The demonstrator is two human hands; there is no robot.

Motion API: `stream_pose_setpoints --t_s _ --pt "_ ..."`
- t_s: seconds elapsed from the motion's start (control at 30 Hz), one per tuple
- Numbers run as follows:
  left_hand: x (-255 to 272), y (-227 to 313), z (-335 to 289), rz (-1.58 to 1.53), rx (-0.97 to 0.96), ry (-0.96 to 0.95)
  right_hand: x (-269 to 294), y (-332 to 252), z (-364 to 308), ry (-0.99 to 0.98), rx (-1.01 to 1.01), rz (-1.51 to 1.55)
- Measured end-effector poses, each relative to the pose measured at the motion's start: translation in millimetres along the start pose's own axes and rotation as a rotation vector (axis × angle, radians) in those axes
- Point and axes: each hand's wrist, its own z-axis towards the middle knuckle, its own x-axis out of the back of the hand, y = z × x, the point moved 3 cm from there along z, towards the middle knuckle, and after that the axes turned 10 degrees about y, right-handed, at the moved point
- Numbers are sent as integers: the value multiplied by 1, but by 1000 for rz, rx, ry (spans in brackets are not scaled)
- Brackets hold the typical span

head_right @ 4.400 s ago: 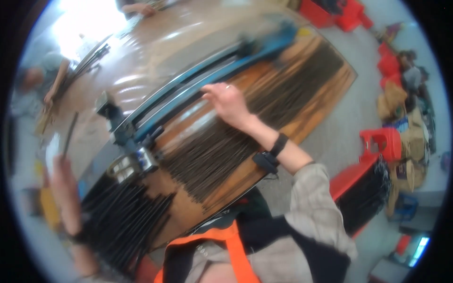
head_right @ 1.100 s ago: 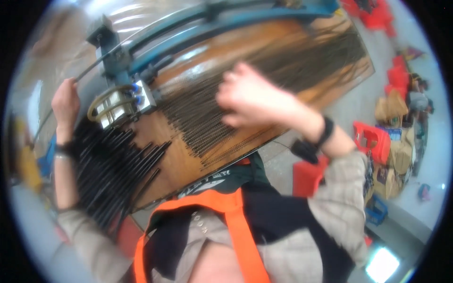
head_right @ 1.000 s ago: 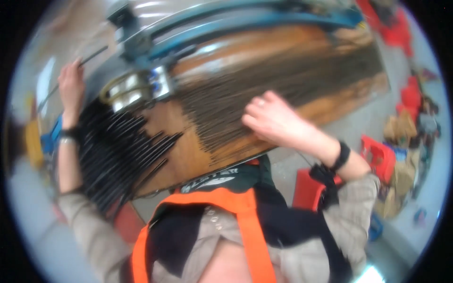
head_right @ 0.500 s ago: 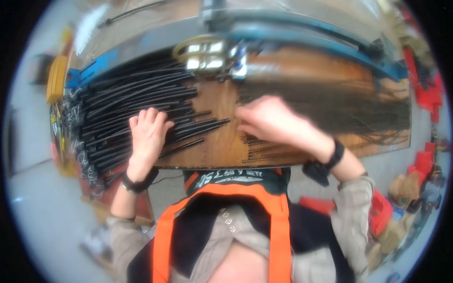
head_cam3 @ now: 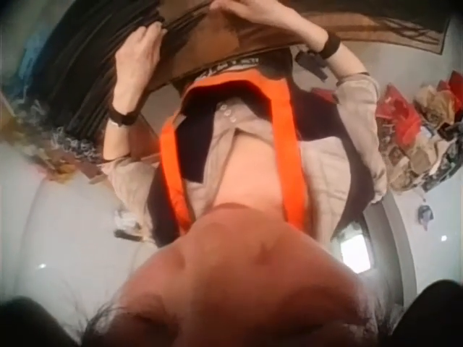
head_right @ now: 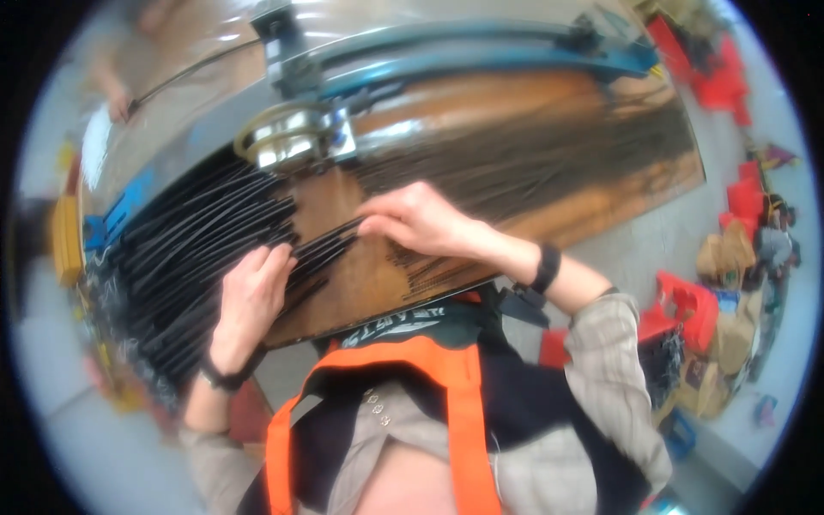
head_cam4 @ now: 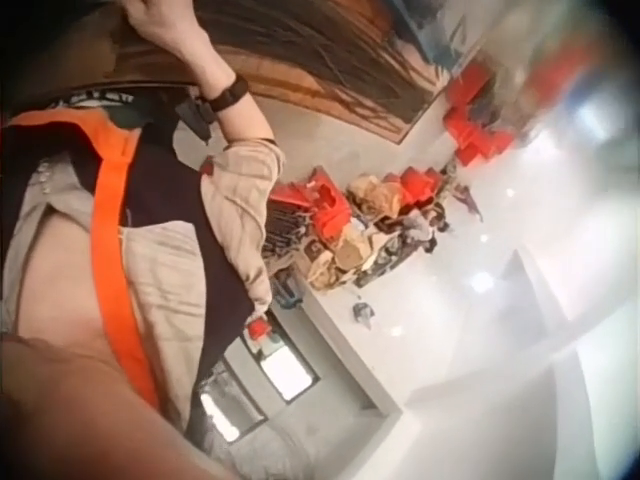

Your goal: Feeding and processing metal rods using a manual press machine.

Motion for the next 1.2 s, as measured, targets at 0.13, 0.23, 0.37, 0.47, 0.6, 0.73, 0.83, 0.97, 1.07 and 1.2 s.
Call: stream_pose_setpoints --t_s 0.13,0.23,0.37,0.47,0.6,0.73,0.83,0.97,1.07,1.2 --pt "-4 16 14 20 -32 -63 4 2 -14 37 131 -36" --pt "3 26 19 100 -11 -164 4 3 -21 48 247 -191" --pt "10 38 35 124 -38 -252 11 -2 -30 91 528 -390" --pt "4 38 54 80 -42 -340 13 -5 -28 119 613 -438" --pt "6 52 75 87 -154 -194 35 6 -19 240 572 -396" --pt "56 44 120 251 -217 50 121 64 -29 513 320 -467" --pt "44 53 159 269 -271 12 146 60 -16 564 118 -554" --pt "12 74 188 236 -400 -14 186 64 -11 594 183 -539" --pt "-5 77 208 220 -445 -27 226 88 -16 630 139 -600" --pt "-24 90 225 171 -443 -76 230 73 -9 601 225 -693"
